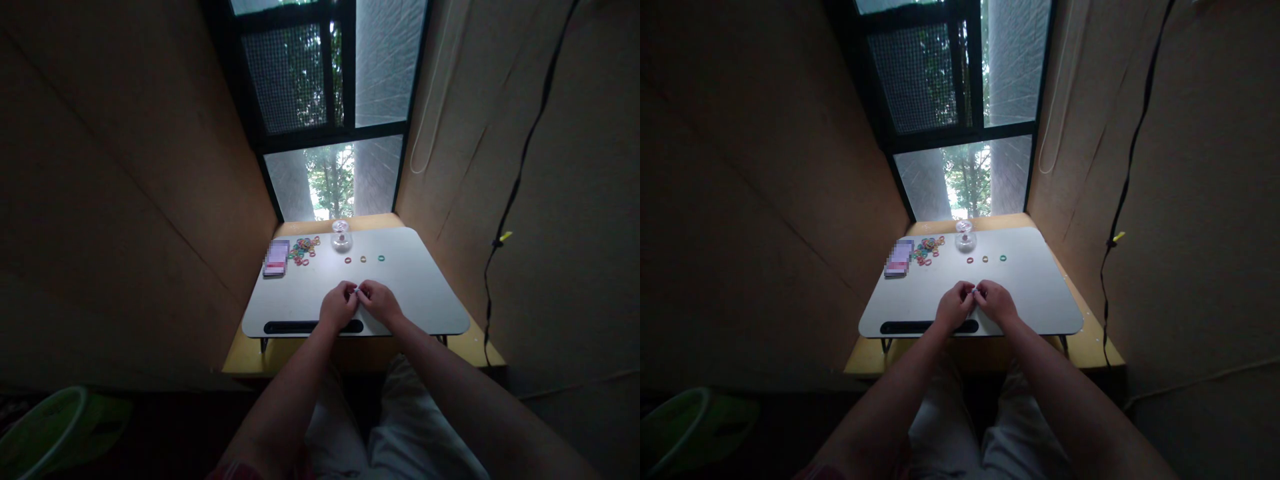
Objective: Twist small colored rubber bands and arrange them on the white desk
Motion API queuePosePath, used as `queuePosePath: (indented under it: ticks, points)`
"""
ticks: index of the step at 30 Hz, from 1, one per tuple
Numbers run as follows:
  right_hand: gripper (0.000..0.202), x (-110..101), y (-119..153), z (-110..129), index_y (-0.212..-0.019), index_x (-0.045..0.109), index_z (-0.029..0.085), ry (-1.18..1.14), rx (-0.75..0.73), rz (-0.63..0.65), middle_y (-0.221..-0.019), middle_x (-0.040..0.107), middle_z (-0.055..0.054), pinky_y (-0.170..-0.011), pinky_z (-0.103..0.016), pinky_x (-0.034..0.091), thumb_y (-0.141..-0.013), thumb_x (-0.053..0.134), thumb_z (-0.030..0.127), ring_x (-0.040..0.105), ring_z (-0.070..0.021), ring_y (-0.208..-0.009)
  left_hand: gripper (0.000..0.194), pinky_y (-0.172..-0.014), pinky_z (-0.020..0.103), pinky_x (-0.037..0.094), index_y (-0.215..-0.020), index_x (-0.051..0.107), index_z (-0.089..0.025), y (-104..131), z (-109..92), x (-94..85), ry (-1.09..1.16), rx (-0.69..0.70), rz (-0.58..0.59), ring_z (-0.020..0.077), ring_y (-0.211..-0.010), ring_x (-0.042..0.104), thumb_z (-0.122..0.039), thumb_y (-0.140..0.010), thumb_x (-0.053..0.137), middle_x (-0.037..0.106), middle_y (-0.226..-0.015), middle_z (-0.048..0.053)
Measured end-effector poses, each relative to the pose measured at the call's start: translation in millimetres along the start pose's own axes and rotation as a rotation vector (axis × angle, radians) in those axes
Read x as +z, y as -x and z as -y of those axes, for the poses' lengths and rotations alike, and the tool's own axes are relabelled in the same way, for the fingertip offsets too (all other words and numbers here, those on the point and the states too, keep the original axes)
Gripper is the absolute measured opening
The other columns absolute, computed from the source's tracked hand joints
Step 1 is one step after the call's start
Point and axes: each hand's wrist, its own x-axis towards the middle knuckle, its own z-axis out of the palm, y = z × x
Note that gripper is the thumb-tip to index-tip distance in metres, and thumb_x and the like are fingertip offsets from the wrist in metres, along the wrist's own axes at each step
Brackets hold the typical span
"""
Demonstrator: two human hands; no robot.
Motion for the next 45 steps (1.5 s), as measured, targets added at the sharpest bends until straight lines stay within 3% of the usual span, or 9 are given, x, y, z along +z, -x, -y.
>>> queuePosePath:
  ticks: [8, 19, 31, 45]
  points:
    - [0.015, 0.9, 1.2, -0.9, -0.073, 0.058, 0.021, -0.008, 0.026, -0.026, -0.067, 0.06, 0.001, -0.059, -0.023, 0.034, -0.081, 0.054, 0.033, 0.051, -0.0128, -0.061, 0.028, -0.075, 0.025, 0.045, -0.108, 0.063, -0.027, 1.6, -3.7, -4.4, 0.045, 0.019, 0.041, 0.0149, -0.086, 0.062, -0.028, -0.086, 0.046, 0.07, -0.098, 0.0]
    - [0.017, -1.3, 0.8, 2.1, -0.073, 0.059, 0.02, 0.014, 0.041, 0.008, -0.067, 0.061, 0.0, -0.059, -0.024, 0.034, -0.082, 0.052, 0.032, 0.052, -0.0131, -0.061, 0.022, -0.072, 0.025, 0.045, -0.099, 0.065, -0.023, 1.5, -10.4, -7.7, 0.022, -0.066, 0.049, 0.0143, -0.08, 0.06, -0.028, -0.085, 0.048, 0.069, -0.087, 0.001]
    - [0.019, -2.3, 1.3, 4.3, -0.067, 0.055, 0.02, 0.081, -0.008, 0.011, -0.066, 0.057, 0.0, -0.059, -0.025, 0.029, -0.083, 0.05, 0.028, 0.047, -0.0131, -0.062, 0.02, -0.069, 0.025, 0.042, -0.097, 0.064, -0.023, 0.9, -6.1, -4.0, 0.0, -0.023, 0.033, 0.014, -0.077, 0.06, -0.031, -0.086, 0.049, 0.068, -0.085, 0.0]
    - [0.018, -5.1, 2.5, 8.0, -0.073, 0.059, 0.02, 0.073, 0.009, 0.018, -0.069, 0.06, -0.002, -0.06, -0.024, 0.032, -0.084, 0.046, 0.026, 0.049, -0.0136, -0.063, 0.018, -0.064, 0.024, 0.039, -0.088, 0.06, -0.021, 0.9, -7.8, -4.3, -0.046, -0.074, 0.021, 0.0133, -0.072, 0.058, -0.035, -0.087, 0.049, 0.067, -0.08, 0.001]
